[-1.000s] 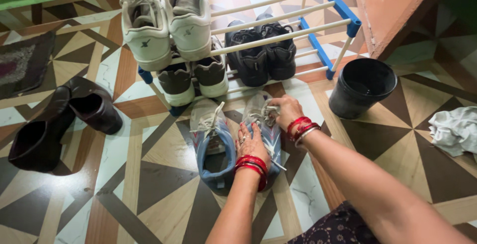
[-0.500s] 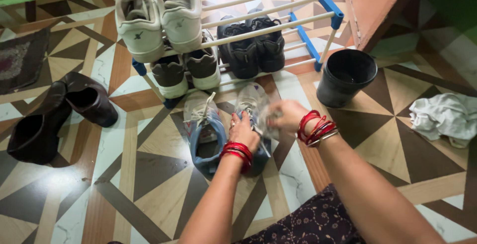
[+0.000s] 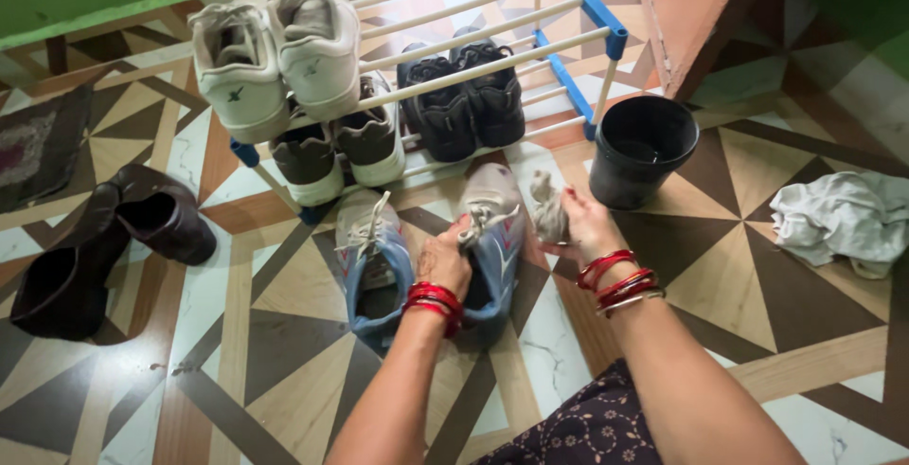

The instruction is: The person sits on the floor and wipes a pair of blue sneakers with a cloth, then places them on a shoe rack. The person continues to wipe the sneakers with the cloth.

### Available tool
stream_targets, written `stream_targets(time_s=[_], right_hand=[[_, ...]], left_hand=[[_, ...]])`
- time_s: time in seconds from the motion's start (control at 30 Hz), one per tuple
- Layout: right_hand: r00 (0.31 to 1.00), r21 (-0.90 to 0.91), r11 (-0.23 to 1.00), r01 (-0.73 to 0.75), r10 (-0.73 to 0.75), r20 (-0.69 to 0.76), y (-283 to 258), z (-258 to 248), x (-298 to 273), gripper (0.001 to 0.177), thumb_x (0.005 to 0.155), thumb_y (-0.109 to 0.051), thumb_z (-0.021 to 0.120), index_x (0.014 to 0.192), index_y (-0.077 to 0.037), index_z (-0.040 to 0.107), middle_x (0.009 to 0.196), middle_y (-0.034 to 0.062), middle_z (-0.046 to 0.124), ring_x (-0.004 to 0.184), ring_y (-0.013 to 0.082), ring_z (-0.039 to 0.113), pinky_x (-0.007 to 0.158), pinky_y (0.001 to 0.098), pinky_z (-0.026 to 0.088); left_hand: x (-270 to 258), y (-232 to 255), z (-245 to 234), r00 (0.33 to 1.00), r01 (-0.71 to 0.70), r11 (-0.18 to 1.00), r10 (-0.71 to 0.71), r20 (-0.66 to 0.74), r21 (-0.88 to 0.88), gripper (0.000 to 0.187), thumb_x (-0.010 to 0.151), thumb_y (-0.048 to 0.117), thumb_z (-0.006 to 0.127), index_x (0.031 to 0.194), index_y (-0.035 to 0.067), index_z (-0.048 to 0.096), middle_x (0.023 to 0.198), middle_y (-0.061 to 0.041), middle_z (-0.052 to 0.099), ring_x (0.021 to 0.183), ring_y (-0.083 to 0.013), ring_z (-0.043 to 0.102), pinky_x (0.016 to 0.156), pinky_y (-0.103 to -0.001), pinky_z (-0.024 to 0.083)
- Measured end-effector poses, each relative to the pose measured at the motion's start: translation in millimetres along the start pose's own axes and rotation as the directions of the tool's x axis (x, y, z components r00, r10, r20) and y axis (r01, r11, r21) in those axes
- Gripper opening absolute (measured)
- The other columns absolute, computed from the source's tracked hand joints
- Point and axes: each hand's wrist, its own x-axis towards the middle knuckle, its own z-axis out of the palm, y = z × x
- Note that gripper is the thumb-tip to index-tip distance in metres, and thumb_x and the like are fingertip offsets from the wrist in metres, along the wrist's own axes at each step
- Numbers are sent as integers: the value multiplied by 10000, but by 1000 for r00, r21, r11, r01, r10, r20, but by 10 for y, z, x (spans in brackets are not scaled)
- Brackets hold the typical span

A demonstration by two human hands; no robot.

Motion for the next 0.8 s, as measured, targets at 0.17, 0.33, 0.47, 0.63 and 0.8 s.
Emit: stream_targets(time_s=[0.17, 0.33, 0.47, 0.63, 0.8], right_hand=[[937, -339, 876, 342, -292, 191, 75, 30, -79, 328, 908, -156, 788, 1209, -55, 703, 1000, 88, 742, 838, 147, 681, 735, 326, 561], [747, -443, 650, 618, -660, 74, -343, 106, -407, 484, 819, -7, 726, 1286, -79, 618, 1053, 77, 736, 940, 158, 695, 800, 309, 559], [531, -442, 425, 790, -834, 147, -525, 396, -543, 437, 901, 14, 679, 1322, -95, 639, 1227, 121, 706, 1082, 220, 708, 911, 326, 577], [306, -509, -35, 860, -763, 569, -294, 637, -264, 529, 704, 105, 679, 1183, -112, 740, 1244, 183, 721, 1210, 372, 659, 1055, 435, 514], [724, -781, 248, 573, -599, 341, -249, 251, -214, 447, 622, 109, 659, 934, -158, 836, 1176, 142, 755, 1106, 323, 718, 1017, 373, 548]], left_hand=[[62, 39, -162, 972, -22, 999, 13, 233, 35, 553, 798, 39, 571, 1301, 229, 702, 1094, -235, 705, 1050, -431, 663, 930, -472, 524], [54, 421, -363, 914, 245, 969, -241, 327, 29, 540, 898, 241, 616, 1436, 209, 636, 1280, -267, 694, 1234, -420, 637, 1076, -458, 491], [-182, 787, -419, 860, 221, 934, -322, 396, 279, 1007, 804, 540, 784, 1597, 291, 216, 1635, -204, 216, 1417, -427, 392, 1133, -530, 363], [-300, 879, -451, 844, 124, 909, -307, 440, 397, 1089, 771, 524, 792, 1634, 292, 170, 1694, -162, 127, 1503, -402, 289, 1152, -581, 338], [-299, 805, -360, 814, 128, 893, -343, 469, 431, 1014, 826, 543, 758, 1621, 278, 187, 1716, -120, 75, 1520, -405, 247, 1160, -657, 274]])
